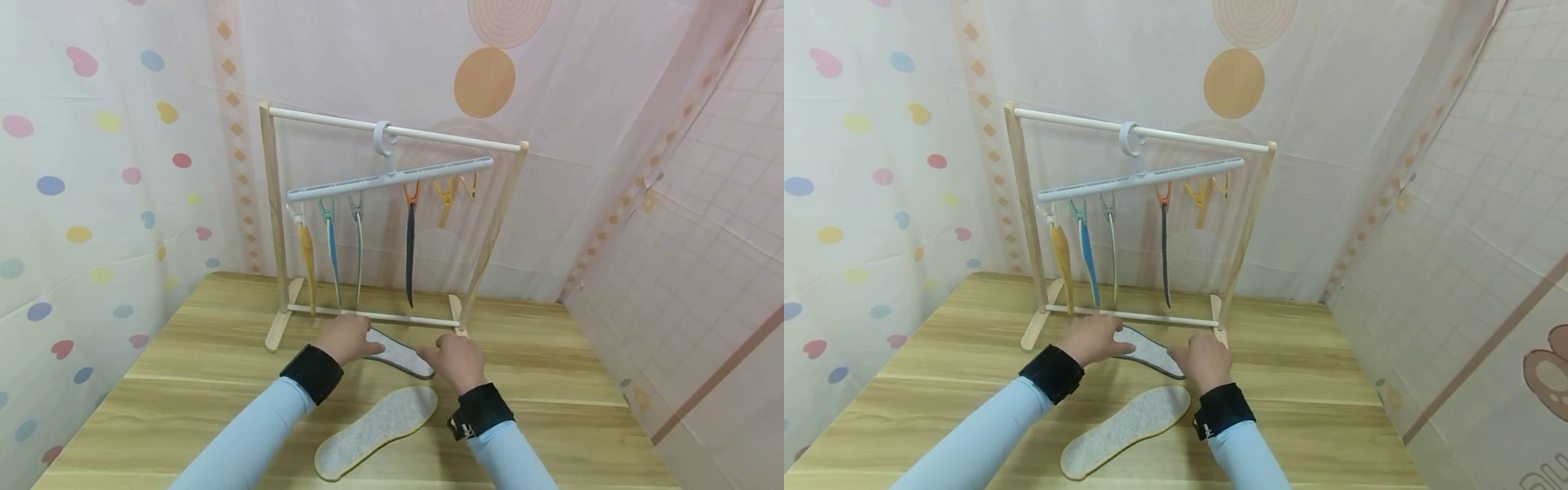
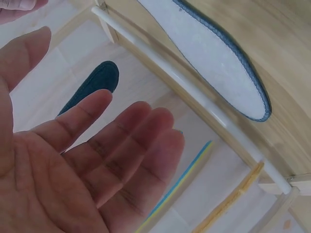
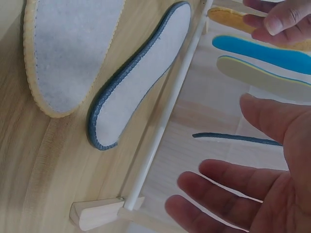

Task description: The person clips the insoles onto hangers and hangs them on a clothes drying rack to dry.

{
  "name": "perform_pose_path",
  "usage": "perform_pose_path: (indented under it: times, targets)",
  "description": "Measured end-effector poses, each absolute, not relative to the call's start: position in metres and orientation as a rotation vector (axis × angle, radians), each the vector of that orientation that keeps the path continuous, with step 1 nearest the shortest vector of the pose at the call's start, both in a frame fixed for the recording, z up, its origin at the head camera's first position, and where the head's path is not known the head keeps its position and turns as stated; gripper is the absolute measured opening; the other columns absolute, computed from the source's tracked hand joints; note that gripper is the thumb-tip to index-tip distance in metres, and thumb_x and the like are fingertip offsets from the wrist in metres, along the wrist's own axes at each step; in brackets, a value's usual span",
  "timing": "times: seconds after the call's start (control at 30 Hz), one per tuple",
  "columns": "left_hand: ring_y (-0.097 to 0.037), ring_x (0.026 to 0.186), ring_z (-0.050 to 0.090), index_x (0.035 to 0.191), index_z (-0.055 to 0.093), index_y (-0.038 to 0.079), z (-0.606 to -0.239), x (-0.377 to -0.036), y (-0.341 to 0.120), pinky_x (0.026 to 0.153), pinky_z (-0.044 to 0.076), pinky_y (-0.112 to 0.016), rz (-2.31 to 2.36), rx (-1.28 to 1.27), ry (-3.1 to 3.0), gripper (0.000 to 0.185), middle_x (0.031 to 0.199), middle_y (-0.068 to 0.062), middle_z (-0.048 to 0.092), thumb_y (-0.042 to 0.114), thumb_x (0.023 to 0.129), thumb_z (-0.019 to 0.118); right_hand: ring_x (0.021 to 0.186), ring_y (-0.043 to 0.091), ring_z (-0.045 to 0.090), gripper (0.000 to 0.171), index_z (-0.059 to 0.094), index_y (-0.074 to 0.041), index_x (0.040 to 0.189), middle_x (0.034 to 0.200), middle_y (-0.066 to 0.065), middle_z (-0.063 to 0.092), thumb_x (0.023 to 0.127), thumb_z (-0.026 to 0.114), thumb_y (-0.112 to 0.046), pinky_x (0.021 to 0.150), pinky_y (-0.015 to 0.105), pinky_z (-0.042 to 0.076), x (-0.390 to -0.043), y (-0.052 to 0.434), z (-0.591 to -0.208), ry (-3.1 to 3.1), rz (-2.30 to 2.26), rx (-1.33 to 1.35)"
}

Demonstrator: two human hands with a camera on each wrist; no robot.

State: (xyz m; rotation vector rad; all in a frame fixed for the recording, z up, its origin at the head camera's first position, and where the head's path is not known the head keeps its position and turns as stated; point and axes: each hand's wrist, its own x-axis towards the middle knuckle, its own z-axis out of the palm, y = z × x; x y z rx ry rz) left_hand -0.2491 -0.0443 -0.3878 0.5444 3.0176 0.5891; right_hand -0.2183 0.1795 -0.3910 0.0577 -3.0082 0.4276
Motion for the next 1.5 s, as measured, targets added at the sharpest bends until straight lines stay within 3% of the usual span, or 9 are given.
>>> perform_pose_path:
  times: [0.17,0.27,0.33,0.43,0.57,0.77,0.9,1.17,1.5]
  targets:
    - [-0.027,0.083,0.068,0.102,0.071,0.003,-0.394,-0.248,-0.041,0.07,0.054,-0.041,0.57,0.534,3.029,0.048,0.098,-0.009,0.072,0.046,0.082,0.078,0.084,0.031,0.068,0.051,0.075,-0.001,0.106,0.099,0.015,0.072,0.087,0.07,-0.049,0.063,0.042,0.051,-0.218,0.183,-0.39,-3.063,0.435,0.065]
    - [-0.024,0.08,0.067,0.099,0.071,0.004,-0.396,-0.246,-0.039,0.069,0.054,-0.04,0.551,0.51,3.029,0.046,0.093,-0.008,0.071,0.047,0.081,0.078,0.074,0.025,0.066,0.049,0.075,-0.001,0.102,0.091,0.012,0.072,0.086,0.072,-0.048,0.056,0.037,0.048,-0.218,0.185,-0.39,-3.072,0.418,0.082]
    - [-0.023,0.076,0.065,0.094,0.07,0.005,-0.397,-0.245,-0.037,0.068,0.053,-0.04,0.534,0.503,3.03,0.044,0.088,-0.006,0.07,0.047,0.081,0.078,0.064,0.019,0.06,0.044,0.075,-0.003,0.09,0.077,0.007,0.068,0.086,0.073,-0.048,0.051,0.033,0.042,-0.217,0.187,-0.39,-3.081,0.409,0.092]
    - [-0.019,0.07,0.062,0.087,0.068,0.007,-0.4,-0.242,-0.034,0.065,0.051,-0.038,0.519,0.498,3.028,0.041,0.08,-0.002,0.067,0.046,0.081,0.078,0.052,0.013,0.045,0.043,0.067,-0.008,0.068,0.057,-0.002,0.05,0.085,0.074,-0.047,0.046,0.029,0.032,-0.216,0.189,-0.39,-3.096,0.389,0.114]
    - [-0.018,0.069,0.06,0.084,0.066,0.007,-0.405,-0.241,-0.03,0.065,0.051,-0.038,0.52,0.509,3.02,0.039,0.076,-0.002,0.064,0.045,0.081,0.078,0.048,0.012,0.037,0.05,0.054,-0.013,0.056,0.052,-0.005,0.034,0.085,0.074,-0.049,0.046,0.028,0.026,-0.215,0.192,-0.391,-3.124,0.34,0.132]
    - [-0.018,0.064,0.058,0.081,0.065,0.007,-0.413,-0.239,-0.022,0.061,0.051,-0.041,0.51,0.47,2.997,0.039,0.071,-0.002,0.06,0.044,0.081,0.078,0.047,0.012,0.033,0.056,0.044,-0.016,0.052,0.052,-0.006,0.03,0.084,0.074,-0.05,0.046,0.028,0.023,-0.218,0.197,-0.397,-3.141,0.31,0.151]
    - [-0.019,0.065,0.058,0.084,0.065,0.005,-0.419,-0.234,-0.017,0.062,0.052,-0.041,0.505,0.453,2.99,0.04,0.072,-0.003,0.06,0.043,0.081,0.079,0.047,0.012,0.035,0.053,0.048,-0.015,0.052,0.052,-0.005,0.032,0.083,0.075,-0.049,0.045,0.028,0.024,-0.219,0.2,-0.4,-3.154,0.327,0.155]
    - [-0.016,0.059,0.053,0.068,0.058,0.011,-0.431,-0.225,-0.001,0.058,0.05,-0.038,0.515,0.456,2.982,0.04,0.064,0.001,0.054,0.042,0.08,0.081,0.047,0.013,0.04,0.051,0.054,-0.014,0.054,0.053,-0.005,0.039,0.083,0.075,-0.05,0.044,0.028,0.028,-0.22,0.204,-0.404,-3.173,0.299,0.156]
    - [-0.013,0.052,0.046,0.057,0.052,0.014,-0.444,-0.219,0.017,0.05,0.043,-0.033,0.514,0.474,2.973,0.046,0.056,0.003,0.048,0.043,0.079,0.08,0.05,0.014,0.04,0.05,0.05,-0.014,0.057,0.057,-0.004,0.037,0.081,0.078,-0.048,0.045,0.029,0.031,-0.222,0.212,-0.407,-3.185,0.325,0.158]
